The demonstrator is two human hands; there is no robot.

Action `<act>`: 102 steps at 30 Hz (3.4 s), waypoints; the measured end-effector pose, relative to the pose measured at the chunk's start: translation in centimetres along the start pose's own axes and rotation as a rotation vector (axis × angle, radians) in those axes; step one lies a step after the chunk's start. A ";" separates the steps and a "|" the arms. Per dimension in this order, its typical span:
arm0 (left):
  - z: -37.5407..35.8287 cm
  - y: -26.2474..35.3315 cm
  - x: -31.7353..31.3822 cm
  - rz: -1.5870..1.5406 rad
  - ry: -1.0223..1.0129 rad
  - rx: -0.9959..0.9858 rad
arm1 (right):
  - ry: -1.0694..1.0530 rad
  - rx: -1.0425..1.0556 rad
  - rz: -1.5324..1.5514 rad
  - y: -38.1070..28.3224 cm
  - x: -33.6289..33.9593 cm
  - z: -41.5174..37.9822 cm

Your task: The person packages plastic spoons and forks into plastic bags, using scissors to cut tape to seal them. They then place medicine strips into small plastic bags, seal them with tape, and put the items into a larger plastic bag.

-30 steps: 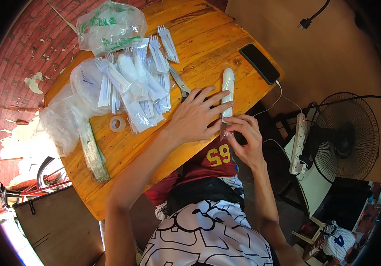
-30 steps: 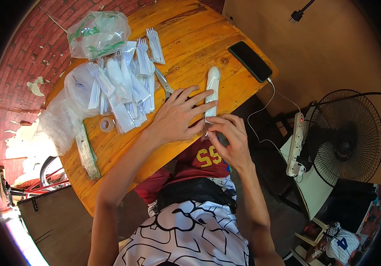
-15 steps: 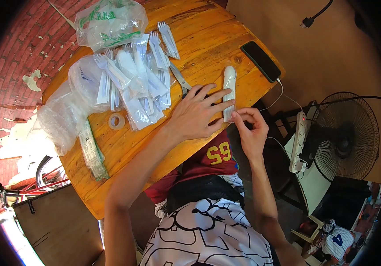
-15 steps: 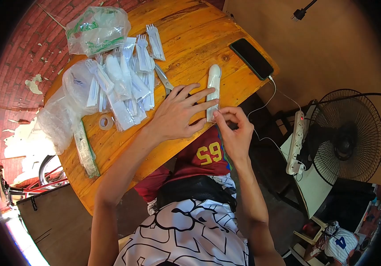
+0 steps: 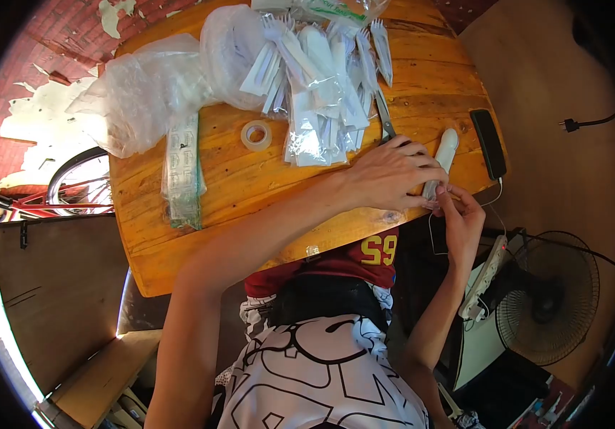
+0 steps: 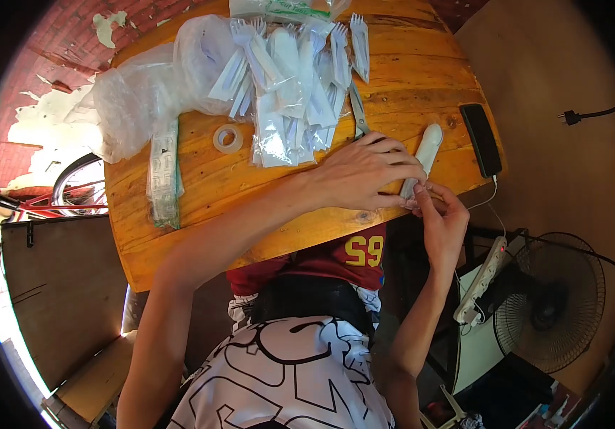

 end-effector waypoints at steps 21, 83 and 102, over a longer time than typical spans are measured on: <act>-0.1 -0.5 -0.5 0.005 0.065 -0.014 | 0.306 0.370 -0.425 -4.3 -1.3 -4.6; 0.4 0.6 0.5 0.041 -0.033 0.043 | 0.296 0.563 -0.204 -1.2 -0.3 -1.6; 0.1 0.4 0.2 0.045 0.002 0.036 | 0.151 0.607 -0.314 -3.4 0.2 0.1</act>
Point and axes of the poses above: each hand's wrist, its own z-axis towards the middle knuckle, its own x-axis out of the back of the hand, y = z × x, the point moved 7 cm from there along z, towards the middle knuckle, and after that the axes turned 11 degrees about x, right-handed, at the moved point
